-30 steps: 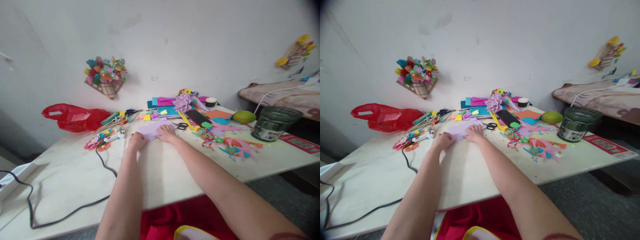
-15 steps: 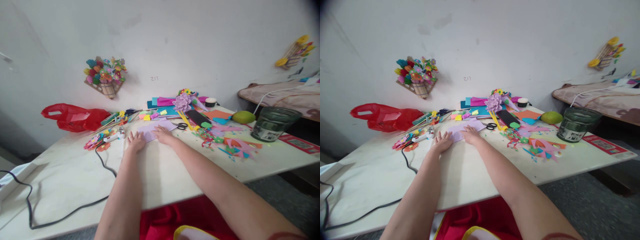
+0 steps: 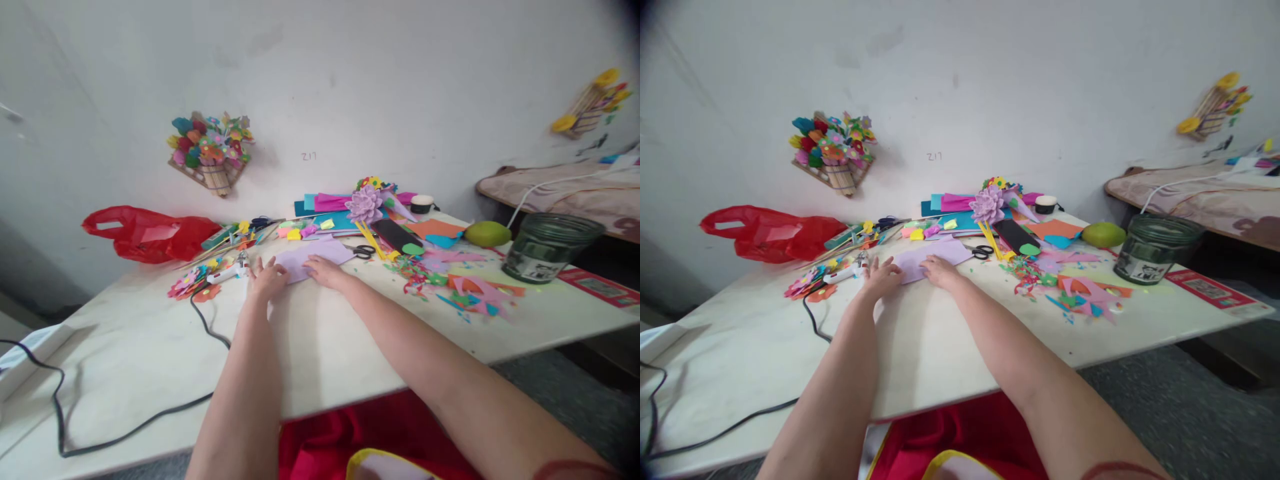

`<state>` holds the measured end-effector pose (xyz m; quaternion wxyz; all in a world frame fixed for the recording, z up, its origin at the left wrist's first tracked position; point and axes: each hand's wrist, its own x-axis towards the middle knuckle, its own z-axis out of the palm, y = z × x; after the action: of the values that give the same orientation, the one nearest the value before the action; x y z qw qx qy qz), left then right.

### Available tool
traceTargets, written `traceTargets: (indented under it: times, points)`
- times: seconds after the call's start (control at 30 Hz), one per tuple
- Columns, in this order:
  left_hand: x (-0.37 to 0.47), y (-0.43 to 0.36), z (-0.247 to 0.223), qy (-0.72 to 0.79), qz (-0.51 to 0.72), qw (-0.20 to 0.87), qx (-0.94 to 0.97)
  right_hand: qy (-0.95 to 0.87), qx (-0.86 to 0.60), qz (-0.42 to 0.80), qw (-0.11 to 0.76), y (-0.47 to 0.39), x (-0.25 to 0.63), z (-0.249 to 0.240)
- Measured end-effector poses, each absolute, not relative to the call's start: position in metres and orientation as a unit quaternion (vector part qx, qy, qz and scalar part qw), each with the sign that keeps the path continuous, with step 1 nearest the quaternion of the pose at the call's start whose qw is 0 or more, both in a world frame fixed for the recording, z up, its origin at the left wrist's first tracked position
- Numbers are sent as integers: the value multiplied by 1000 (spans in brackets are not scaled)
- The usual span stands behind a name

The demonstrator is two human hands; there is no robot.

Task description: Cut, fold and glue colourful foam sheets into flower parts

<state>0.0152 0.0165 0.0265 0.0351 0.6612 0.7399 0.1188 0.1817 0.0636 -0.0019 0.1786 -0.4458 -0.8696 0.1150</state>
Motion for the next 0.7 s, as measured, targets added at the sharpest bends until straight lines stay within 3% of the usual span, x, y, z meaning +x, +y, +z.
traceTargets:
  times: [0.7]
  points:
    - [20, 12, 29, 731, 50, 85, 676, -870, -456, 107, 154, 60, 183, 3]
